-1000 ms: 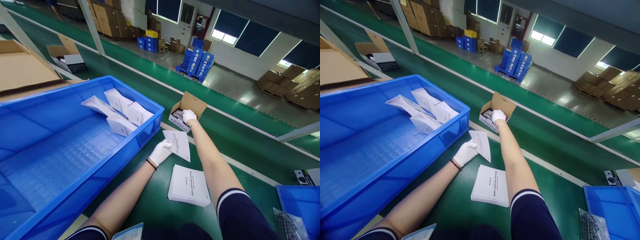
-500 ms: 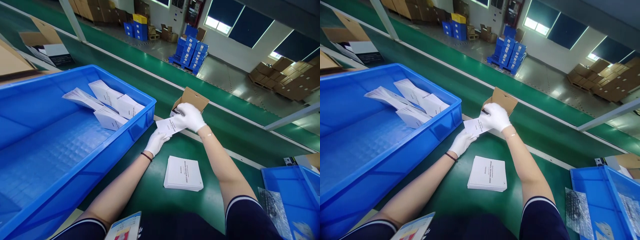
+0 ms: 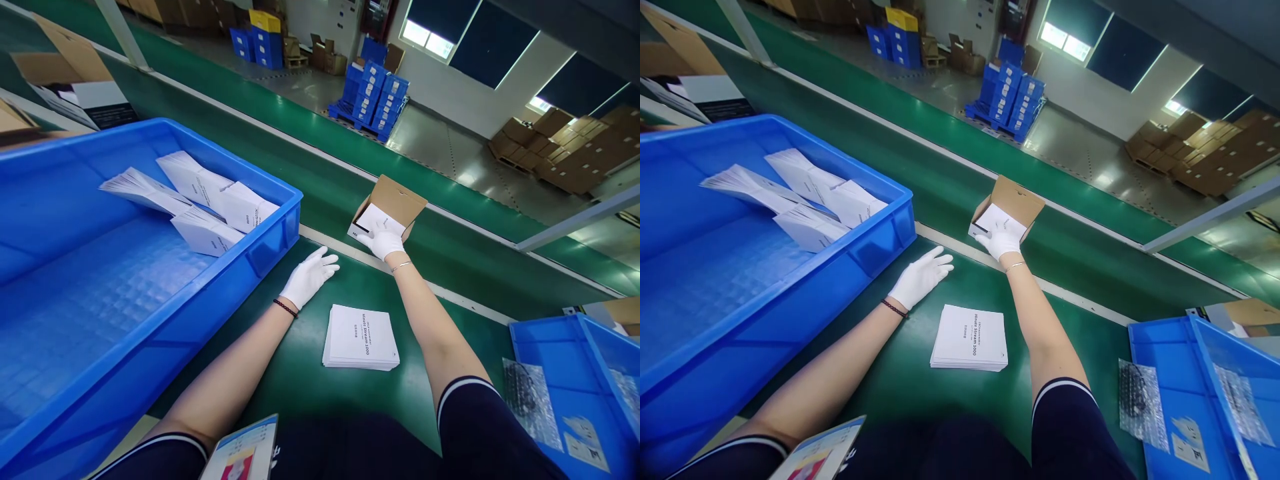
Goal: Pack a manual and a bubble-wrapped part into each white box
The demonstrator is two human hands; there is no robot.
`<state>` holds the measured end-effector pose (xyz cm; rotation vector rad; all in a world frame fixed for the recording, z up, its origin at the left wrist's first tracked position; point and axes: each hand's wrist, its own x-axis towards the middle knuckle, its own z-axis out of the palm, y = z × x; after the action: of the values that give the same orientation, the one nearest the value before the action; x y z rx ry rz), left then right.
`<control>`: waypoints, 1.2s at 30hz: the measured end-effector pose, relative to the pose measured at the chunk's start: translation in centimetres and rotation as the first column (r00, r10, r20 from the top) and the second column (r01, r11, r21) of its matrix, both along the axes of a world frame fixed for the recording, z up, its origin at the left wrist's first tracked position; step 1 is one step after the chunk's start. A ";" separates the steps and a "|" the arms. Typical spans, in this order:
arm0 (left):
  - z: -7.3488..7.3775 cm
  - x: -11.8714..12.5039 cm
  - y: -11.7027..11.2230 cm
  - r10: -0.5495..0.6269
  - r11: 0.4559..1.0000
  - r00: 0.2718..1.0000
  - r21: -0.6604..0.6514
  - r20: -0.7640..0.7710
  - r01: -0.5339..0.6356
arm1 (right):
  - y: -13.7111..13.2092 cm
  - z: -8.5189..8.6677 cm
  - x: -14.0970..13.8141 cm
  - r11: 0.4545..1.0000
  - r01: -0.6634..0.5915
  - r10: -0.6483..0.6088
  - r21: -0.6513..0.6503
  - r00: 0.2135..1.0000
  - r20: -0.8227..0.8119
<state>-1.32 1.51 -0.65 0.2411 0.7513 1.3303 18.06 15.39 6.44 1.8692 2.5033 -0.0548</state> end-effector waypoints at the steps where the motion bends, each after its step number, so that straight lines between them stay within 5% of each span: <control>1: 0.1 0.1 0.0 -0.003 1.000 1.000 -0.007 -0.001 0.003 | 0.3 -0.4 0.2 0.998 0.015 -0.015 -0.057 1.000 -0.004; 4: 0.1 0.2 0.1 -0.009 1.000 1.000 -0.014 0.004 0.009 | -1.2 -0.8 1.2 0.999 0.011 -0.012 -0.047 0.999 -0.032; 7: -0.3 0.3 0.1 -0.016 1.000 1.000 0.018 0.008 0.016 | -6.2 -0.2 2.4 0.978 -0.203 0.206 0.041 0.976 -0.069; 11: -1.3 0.3 0.3 -0.034 0.997 0.999 0.068 -0.035 0.036 | -15.5 0.8 3.8 0.770 -0.594 0.592 -0.233 0.801 -0.087; 13: -1.5 0.2 0.3 -0.047 0.997 0.997 0.066 -0.066 0.051 | -19.3 0.5 4.4 0.709 -0.611 0.623 -0.353 0.777 -0.093; 15: -1.4 0.2 0.2 -0.056 0.996 0.994 0.064 -0.090 0.062 | -21.3 -0.1 5.0 0.714 -0.580 0.583 -0.393 0.803 -0.125; 24: -1.1 0.3 -0.2 -0.067 0.994 0.988 0.073 -0.136 0.078 | -19.3 -0.6 7.5 0.650 -0.511 0.394 -0.563 0.860 -0.326; 30: -1.4 0.3 -0.1 -0.068 0.993 0.988 0.086 -0.135 0.080 | -20.0 -1.0 6.7 0.699 -0.531 0.440 -0.480 0.848 -0.297; 36: -1.4 0.3 0.0 -0.077 0.993 0.988 0.082 -0.137 0.088 | -19.8 -0.1 6.8 0.682 -0.504 0.411 -0.531 0.864 -0.291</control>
<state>-0.99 1.48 -2.06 0.4308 0.7881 1.2787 24.90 -4.46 6.33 0.9898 2.5360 -0.8882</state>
